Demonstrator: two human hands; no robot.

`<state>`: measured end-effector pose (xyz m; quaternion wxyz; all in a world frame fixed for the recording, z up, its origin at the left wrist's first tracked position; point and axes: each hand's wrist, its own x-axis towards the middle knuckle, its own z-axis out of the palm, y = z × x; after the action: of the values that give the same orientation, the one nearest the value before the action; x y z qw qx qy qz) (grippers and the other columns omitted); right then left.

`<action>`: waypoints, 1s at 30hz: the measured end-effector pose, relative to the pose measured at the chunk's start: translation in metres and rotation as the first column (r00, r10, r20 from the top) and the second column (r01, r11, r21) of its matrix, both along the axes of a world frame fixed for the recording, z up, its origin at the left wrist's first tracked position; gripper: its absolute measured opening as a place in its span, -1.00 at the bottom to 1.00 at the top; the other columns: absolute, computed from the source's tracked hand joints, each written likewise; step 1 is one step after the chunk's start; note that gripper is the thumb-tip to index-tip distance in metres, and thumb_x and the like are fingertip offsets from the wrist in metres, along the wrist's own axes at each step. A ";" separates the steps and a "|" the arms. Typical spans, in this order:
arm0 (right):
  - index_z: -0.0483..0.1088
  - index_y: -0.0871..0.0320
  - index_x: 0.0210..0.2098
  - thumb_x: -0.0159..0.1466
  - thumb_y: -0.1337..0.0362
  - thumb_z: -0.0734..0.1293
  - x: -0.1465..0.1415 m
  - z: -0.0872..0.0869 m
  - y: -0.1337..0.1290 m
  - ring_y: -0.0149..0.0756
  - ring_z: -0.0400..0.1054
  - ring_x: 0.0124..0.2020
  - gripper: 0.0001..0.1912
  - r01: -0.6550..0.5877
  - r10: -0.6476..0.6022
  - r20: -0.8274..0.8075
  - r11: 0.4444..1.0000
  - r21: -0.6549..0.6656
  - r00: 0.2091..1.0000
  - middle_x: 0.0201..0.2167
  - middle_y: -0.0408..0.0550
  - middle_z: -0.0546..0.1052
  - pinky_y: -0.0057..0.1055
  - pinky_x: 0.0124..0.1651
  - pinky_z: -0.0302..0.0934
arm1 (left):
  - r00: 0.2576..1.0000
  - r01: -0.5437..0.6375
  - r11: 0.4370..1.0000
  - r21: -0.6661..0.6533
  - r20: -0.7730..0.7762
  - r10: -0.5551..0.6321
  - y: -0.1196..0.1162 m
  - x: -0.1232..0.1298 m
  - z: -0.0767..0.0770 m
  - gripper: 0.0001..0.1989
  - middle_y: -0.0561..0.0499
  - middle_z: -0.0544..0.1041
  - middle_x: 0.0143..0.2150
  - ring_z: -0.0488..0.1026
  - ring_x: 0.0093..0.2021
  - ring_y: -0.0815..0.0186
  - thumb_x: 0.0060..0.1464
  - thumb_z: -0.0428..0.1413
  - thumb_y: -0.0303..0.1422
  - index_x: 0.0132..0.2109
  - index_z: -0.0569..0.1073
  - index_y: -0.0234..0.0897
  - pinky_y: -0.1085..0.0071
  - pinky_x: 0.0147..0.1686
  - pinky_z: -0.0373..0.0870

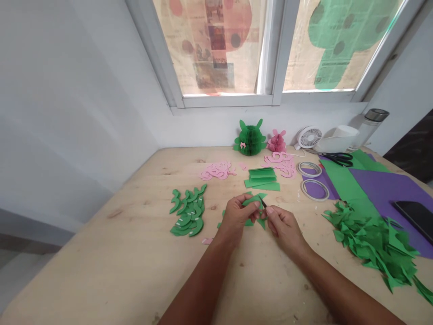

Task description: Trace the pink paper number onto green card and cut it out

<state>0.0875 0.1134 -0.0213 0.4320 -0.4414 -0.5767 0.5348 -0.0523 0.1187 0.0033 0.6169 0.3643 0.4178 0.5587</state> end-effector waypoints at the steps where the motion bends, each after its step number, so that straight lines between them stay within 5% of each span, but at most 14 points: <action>1: 0.32 0.19 -0.49 0.23 -0.11 0.20 0.000 0.000 0.000 -0.49 -0.16 -0.67 -0.53 0.001 -0.001 0.004 1.000 0.004 1.000 -0.73 -0.32 0.05 -0.47 -0.60 -0.25 | 1.000 0.003 1.000 -0.003 -0.004 -0.003 0.000 -0.001 0.001 -0.81 0.09 0.44 -0.66 0.28 -0.66 0.47 -0.22 0.26 -0.35 -0.50 0.40 -0.33 0.53 -0.60 0.18; 30: 0.32 0.19 -0.51 0.16 -0.17 0.24 -0.005 0.006 -0.003 -0.53 -0.18 -0.72 -0.50 -0.034 0.023 -0.078 0.990 -0.135 0.997 -0.78 -0.35 0.04 -0.48 -0.64 -0.33 | 0.999 0.017 0.998 -0.056 -0.030 -0.019 -0.002 -0.008 0.009 -0.80 0.09 0.41 -0.66 0.28 -0.66 0.46 -0.28 0.28 -0.35 -0.50 0.41 -0.33 0.52 -0.61 0.17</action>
<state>0.0829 0.1101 -0.0155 0.4149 -0.4408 -0.5279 0.5957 -0.0602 0.1163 0.0125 0.6254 0.3593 0.4393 0.5356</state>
